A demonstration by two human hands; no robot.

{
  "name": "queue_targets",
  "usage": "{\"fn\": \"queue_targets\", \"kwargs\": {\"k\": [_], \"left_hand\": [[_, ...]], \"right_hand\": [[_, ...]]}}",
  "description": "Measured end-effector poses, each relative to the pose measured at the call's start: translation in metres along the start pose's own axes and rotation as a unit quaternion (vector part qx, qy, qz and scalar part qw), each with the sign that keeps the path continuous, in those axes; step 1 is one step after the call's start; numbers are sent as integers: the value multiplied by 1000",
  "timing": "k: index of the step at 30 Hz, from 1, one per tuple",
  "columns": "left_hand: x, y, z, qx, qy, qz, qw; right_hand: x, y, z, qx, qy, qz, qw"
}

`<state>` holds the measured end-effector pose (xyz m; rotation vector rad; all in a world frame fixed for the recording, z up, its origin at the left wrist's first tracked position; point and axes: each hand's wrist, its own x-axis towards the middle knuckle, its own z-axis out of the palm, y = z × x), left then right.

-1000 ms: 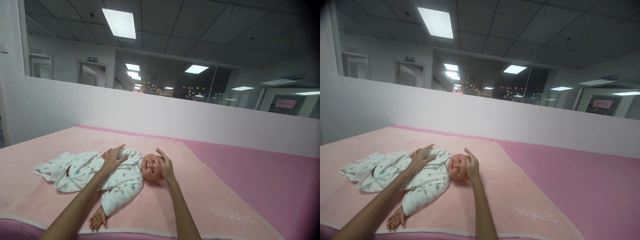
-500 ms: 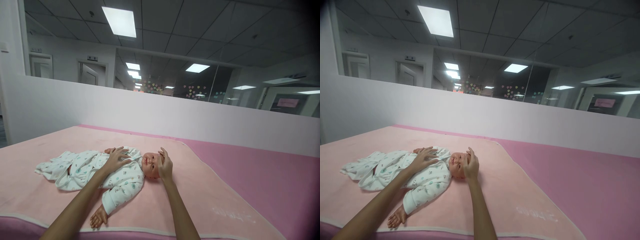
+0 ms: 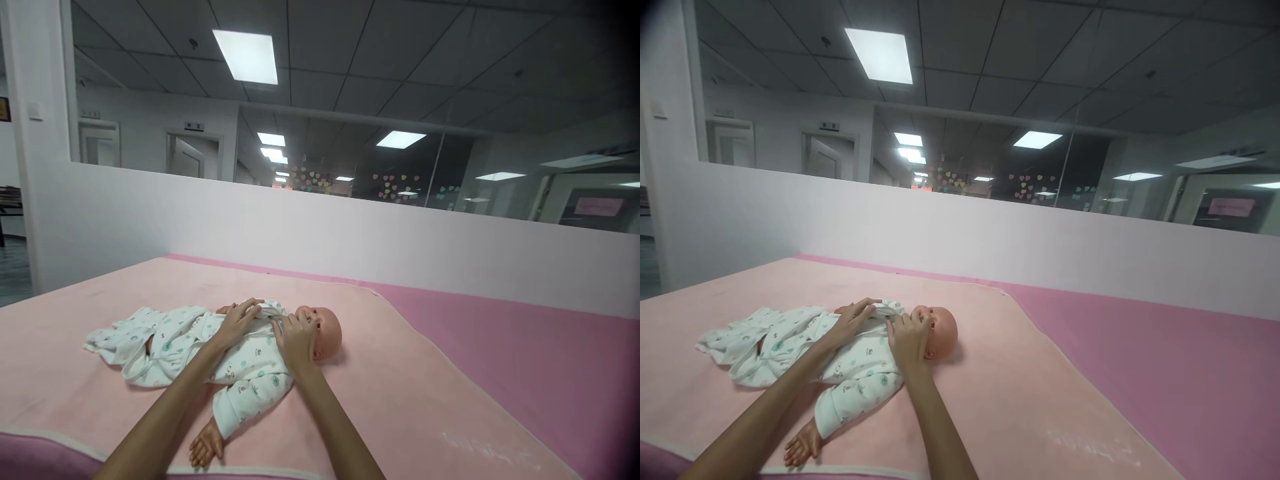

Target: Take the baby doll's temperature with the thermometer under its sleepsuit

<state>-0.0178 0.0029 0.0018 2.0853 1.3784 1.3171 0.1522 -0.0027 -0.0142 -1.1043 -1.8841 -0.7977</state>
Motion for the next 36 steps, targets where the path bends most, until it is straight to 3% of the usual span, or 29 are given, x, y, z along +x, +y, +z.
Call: {"fn": "queue_targets", "kwargs": {"k": [3, 7, 9, 12, 16, 20, 24, 30, 32, 36], "left_hand": [[-1, 2, 2, 21, 2, 6, 1000], [-6, 5, 4, 92, 30, 40, 994], [-8, 6, 5, 138, 49, 63, 987], [-11, 8, 7, 180, 82, 99, 975], [-13, 12, 9, 201, 76, 166, 962], [-17, 17, 10, 220, 95, 234, 942], [-22, 16, 11, 227, 147, 274, 923], [-23, 14, 13, 240, 191, 268, 913], [-22, 15, 13, 237, 193, 274, 912], [-21, 17, 14, 216, 207, 275, 914]], "right_hand": [[10, 0, 3, -6, -35, 32, 999], [12, -4, 4, -17, -58, 8, 998], [11, -3, 1, 5, -35, 12, 999], [10, 7, -6, 76, 39, 109, 990], [10, 24, -17, 193, 163, 292, 922], [9, 23, -20, 285, 204, 382, 855], [8, 11, -19, 309, 212, 381, 845], [5, 7, -16, 264, 236, 306, 884], [7, 8, -17, 274, 241, 323, 873], [14, 13, -36, 338, 246, 391, 820]]}}
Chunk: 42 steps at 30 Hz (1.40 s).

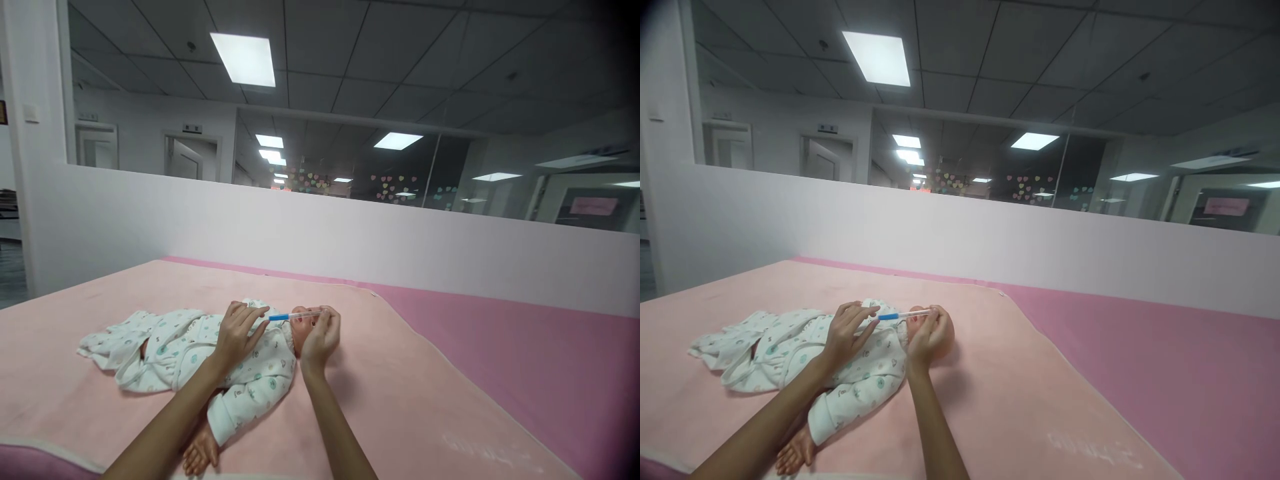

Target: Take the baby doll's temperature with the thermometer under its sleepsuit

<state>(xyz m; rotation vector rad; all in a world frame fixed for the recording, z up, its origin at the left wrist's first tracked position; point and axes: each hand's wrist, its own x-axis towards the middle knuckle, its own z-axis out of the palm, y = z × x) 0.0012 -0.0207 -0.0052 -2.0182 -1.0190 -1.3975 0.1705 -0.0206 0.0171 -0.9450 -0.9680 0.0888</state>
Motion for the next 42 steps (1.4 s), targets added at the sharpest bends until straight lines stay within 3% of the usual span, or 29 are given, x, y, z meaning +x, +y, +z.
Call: {"fn": "queue_targets", "kwargs": {"k": [3, 9, 13, 17, 19, 22, 26, 28, 32, 37, 42], "left_hand": [[2, 4, 0, -13, -15, -8, 1000], [4, 12, 8, -15, -187, -7, 982], [2, 12, 16, -25, -227, -53, 972], [8, 14, 20, -22, -268, -93, 959], [15, 16, 23, -14, -292, -119, 949], [24, 14, 28, -43, -324, -171, 929], [28, -2, 31, -136, -356, -203, 902], [24, -10, 30, -222, -350, -223, 882], [15, -14, 25, -326, -315, -262, 852], [11, -9, 24, -308, -286, -272, 866], [8, -8, 25, -285, -267, -271, 880]], "right_hand": [[10, -11, -29, 17, -38, 35, 999], [11, 7, -117, -115, -177, 87, 974], [9, 30, -158, -243, -323, 104, 909], [12, 36, -171, -353, -416, 48, 837], [14, 32, -165, -376, -423, 3, 824], [14, 19, -136, -359, -412, -60, 835], [5, 2, -70, -265, -440, -161, 843], [-3, 0, -36, -236, -422, -214, 849], [-19, 11, 11, -287, -402, -238, 836], [-25, 23, 22, -319, -414, -222, 823], [-30, 33, 14, -199, -380, -274, 861]]}}
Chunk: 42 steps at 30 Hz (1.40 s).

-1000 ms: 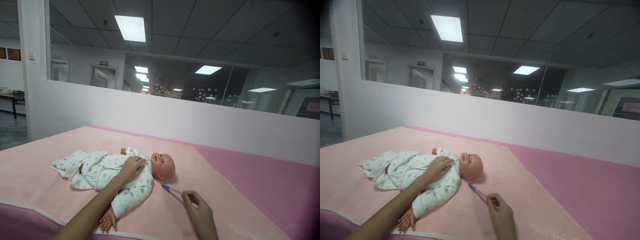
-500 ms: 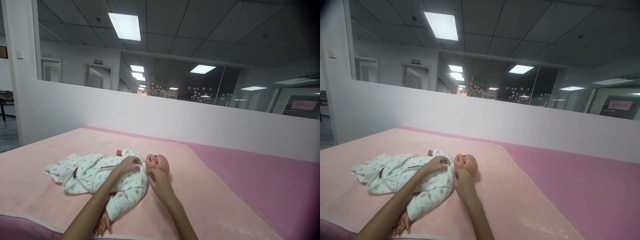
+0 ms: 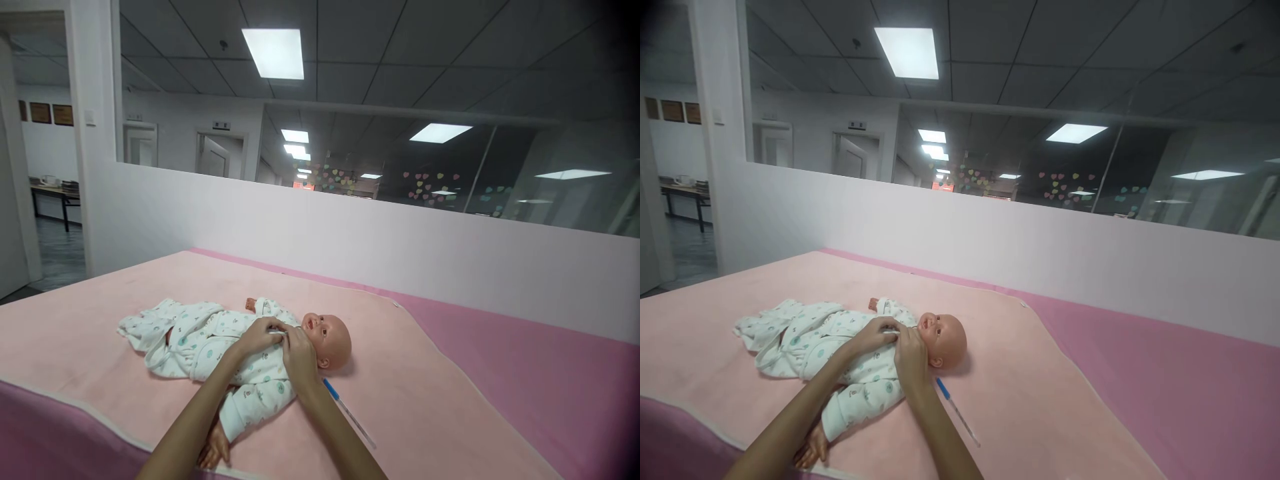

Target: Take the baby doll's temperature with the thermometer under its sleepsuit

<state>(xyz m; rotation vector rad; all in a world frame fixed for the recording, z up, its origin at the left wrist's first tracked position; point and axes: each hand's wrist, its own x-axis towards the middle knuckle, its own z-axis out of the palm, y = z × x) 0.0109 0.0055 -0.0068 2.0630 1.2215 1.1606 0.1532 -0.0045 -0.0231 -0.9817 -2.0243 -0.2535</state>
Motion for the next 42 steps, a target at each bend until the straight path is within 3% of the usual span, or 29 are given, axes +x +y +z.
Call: {"fn": "queue_targets", "kwargs": {"k": [5, 19, 24, 31, 42], "left_hand": [[-2, 3, 1, 15, 19, 13, 1000], [-3, -3, 6, 116, 55, 28, 991], [-3, -3, 8, 122, 72, 31, 989], [-1, -2, 9, 110, 65, 18, 992], [-2, -3, 2, 28, 35, 27, 999]], "right_hand": [[-8, 2, 13, -37, 61, -25, 997], [-7, 5, 22, 41, 78, 29, 996], [-7, 5, 19, 77, 53, 37, 995], [-8, 5, 18, 102, 47, 46, 993], [-7, 5, 19, 119, 98, 27, 988]]}}
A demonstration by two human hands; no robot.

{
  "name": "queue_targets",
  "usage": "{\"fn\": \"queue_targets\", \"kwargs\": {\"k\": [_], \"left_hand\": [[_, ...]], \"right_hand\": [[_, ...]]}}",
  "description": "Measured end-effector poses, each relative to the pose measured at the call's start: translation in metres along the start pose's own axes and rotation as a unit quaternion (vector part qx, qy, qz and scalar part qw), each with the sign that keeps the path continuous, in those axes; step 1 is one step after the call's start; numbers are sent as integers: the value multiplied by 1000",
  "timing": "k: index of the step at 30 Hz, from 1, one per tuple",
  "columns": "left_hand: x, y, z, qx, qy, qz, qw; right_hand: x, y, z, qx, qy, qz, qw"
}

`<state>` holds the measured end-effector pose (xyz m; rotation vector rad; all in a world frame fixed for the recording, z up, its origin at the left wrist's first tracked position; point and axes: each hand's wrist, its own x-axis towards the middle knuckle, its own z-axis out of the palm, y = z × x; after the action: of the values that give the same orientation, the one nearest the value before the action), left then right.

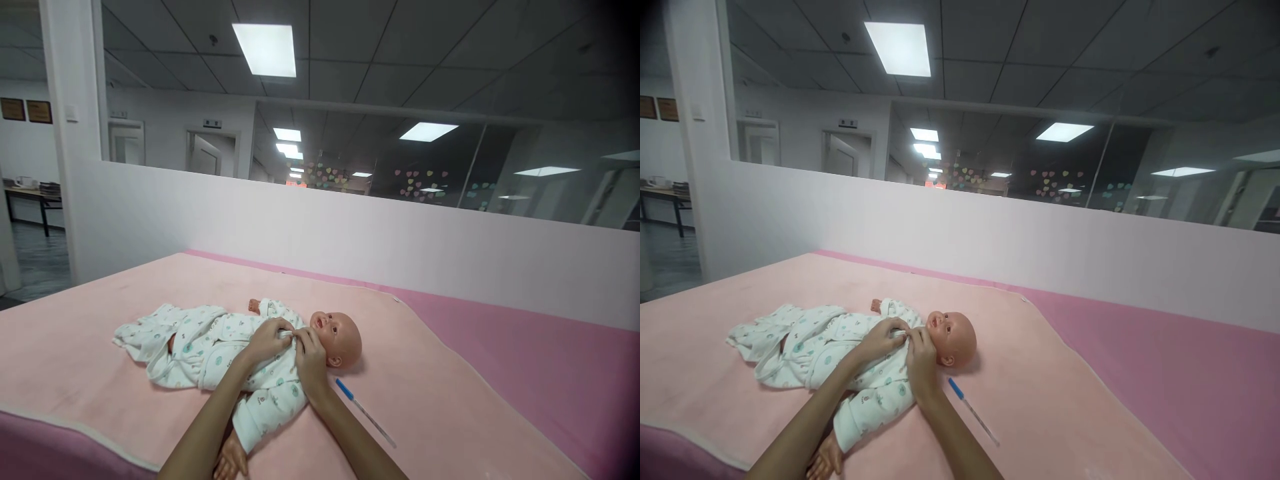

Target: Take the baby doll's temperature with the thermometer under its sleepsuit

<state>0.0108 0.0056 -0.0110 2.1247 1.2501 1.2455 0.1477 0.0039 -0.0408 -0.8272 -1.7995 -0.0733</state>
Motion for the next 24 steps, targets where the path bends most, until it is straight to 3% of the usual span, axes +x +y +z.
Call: {"fn": "queue_targets", "kwargs": {"k": [12, 24], "left_hand": [[-6, 0, -3, -81, -16, -14, 997], [-8, 2, 3, 127, 29, 55, 990]], "right_hand": [[-1, -3, 1, 10, 9, 18, 1000], [0, -4, -1, 42, -1, 20, 999]]}}
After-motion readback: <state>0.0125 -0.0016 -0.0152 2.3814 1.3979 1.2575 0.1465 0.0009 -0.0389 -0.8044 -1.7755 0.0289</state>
